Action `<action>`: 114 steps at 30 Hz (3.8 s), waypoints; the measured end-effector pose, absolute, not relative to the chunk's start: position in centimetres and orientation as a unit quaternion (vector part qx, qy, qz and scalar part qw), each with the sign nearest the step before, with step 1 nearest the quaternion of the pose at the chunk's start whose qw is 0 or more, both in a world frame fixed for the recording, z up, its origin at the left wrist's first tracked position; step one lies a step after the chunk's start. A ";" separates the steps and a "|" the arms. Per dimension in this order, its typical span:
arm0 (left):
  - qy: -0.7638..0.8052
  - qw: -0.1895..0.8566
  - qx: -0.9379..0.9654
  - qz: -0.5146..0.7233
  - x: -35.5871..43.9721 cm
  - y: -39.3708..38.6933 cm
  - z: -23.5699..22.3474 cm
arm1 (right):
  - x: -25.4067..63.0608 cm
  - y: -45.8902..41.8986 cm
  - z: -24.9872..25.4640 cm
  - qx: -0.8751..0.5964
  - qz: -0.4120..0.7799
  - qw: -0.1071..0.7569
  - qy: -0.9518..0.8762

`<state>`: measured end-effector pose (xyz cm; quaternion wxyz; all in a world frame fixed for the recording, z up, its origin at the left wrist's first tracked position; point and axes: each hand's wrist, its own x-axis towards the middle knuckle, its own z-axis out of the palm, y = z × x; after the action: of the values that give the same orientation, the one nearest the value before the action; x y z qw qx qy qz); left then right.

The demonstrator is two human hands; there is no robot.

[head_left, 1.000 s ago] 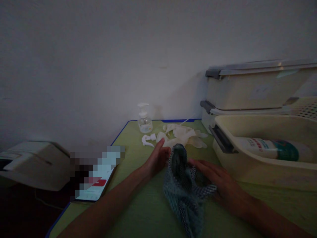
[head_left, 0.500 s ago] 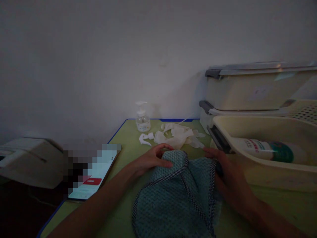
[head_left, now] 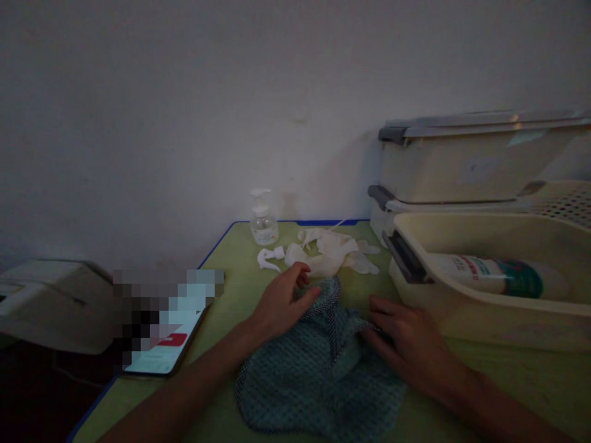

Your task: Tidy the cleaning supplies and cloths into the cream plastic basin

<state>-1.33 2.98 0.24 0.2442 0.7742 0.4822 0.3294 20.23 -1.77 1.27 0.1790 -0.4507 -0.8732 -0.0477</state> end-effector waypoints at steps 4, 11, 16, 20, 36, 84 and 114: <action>0.494 0.169 0.822 0.226 -1.0 2.2 0.7 | 20.0 -1.5 0.8 -0.535 -0.018 0.151 -0.831; 0.601 0.029 0.781 0.168 -1.6 3.0 1.0 | 20.4 -1.0 -0.6 -0.579 0.021 0.112 -0.807; 0.655 -0.021 0.737 0.163 -3.0 3.4 1.3 | 20.7 -1.0 -0.5 -0.582 0.050 0.127 -0.802; 0.637 -0.136 0.740 0.168 -4.1 3.7 1.3 | 20.3 -1.2 -0.1 -0.587 0.054 0.109 -0.801; 0.497 -0.010 0.848 0.184 -1.8 1.8 0.6 | 19.8 -2.2 0.8 -0.352 0.022 0.268 -0.897; 0.441 0.045 0.895 0.040 -1.7 1.5 -0.5 | 23.5 -2.0 5.5 -0.213 0.517 0.145 -0.816; 0.271 0.090 0.958 0.023 -1.0 -0.3 1.0 | 20.7 -3.0 4.2 -0.387 0.385 0.390 -0.742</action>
<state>-1.02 -0.34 0.97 0.0897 0.9582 0.2707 0.0226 20.70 -3.03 4.16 0.3900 -0.3868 -0.7418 0.3848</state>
